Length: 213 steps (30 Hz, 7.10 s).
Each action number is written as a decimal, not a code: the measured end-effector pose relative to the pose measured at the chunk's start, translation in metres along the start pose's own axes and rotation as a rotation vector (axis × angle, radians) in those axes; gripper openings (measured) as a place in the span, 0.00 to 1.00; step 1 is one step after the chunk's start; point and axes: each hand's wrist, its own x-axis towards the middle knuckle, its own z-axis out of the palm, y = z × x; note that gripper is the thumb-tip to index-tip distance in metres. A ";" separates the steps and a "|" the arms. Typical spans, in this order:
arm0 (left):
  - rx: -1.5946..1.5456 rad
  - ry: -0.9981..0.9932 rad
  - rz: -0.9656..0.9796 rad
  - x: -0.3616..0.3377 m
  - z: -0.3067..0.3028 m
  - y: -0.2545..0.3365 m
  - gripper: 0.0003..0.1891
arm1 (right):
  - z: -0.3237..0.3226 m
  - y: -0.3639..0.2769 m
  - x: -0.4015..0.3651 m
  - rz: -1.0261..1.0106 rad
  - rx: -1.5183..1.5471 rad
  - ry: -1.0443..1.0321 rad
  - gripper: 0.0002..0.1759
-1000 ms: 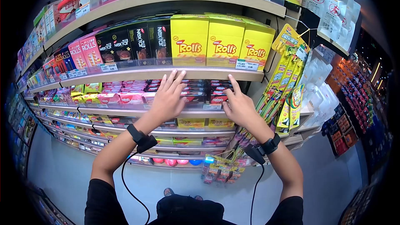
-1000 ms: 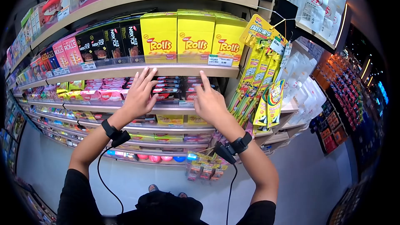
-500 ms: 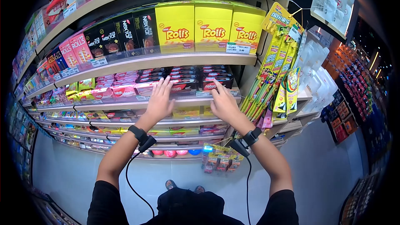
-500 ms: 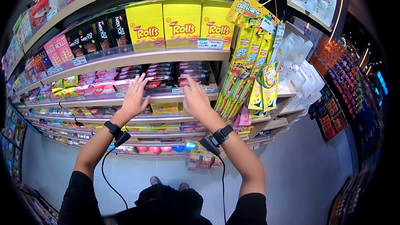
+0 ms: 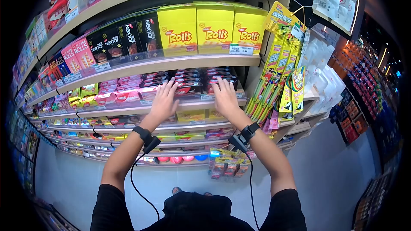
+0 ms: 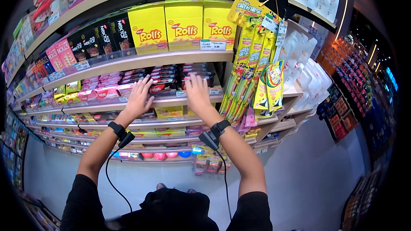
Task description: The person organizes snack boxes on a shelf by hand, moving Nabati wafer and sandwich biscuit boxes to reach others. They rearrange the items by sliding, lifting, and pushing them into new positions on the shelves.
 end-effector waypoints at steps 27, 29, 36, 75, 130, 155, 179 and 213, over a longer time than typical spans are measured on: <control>0.000 0.106 -0.084 0.034 0.037 0.002 0.22 | 0.035 0.015 0.021 0.222 0.019 -0.176 0.25; 0.001 0.106 -0.080 0.033 0.036 0.001 0.23 | 0.038 0.016 0.019 0.221 0.008 -0.163 0.27; 0.038 0.147 -0.037 0.030 0.039 -0.002 0.24 | 0.031 0.018 0.014 0.179 0.060 -0.150 0.32; 0.010 0.085 0.052 0.028 0.031 -0.016 0.30 | 0.020 0.007 0.003 0.140 -0.098 -0.120 0.35; 0.096 -0.050 -0.116 -0.076 -0.049 -0.007 0.45 | 0.048 -0.112 -0.012 -0.197 0.378 -0.108 0.13; -0.344 0.019 -0.249 -0.327 -0.125 -0.174 0.25 | 0.082 -0.328 -0.024 0.196 0.369 -0.146 0.06; -0.063 0.083 -0.077 -0.098 -0.072 -0.228 0.15 | 0.055 -0.172 0.120 -0.097 -0.077 -0.106 0.17; 0.029 -0.372 -0.250 0.006 -0.104 -0.267 0.31 | 0.055 -0.132 0.218 0.048 0.124 -0.528 0.51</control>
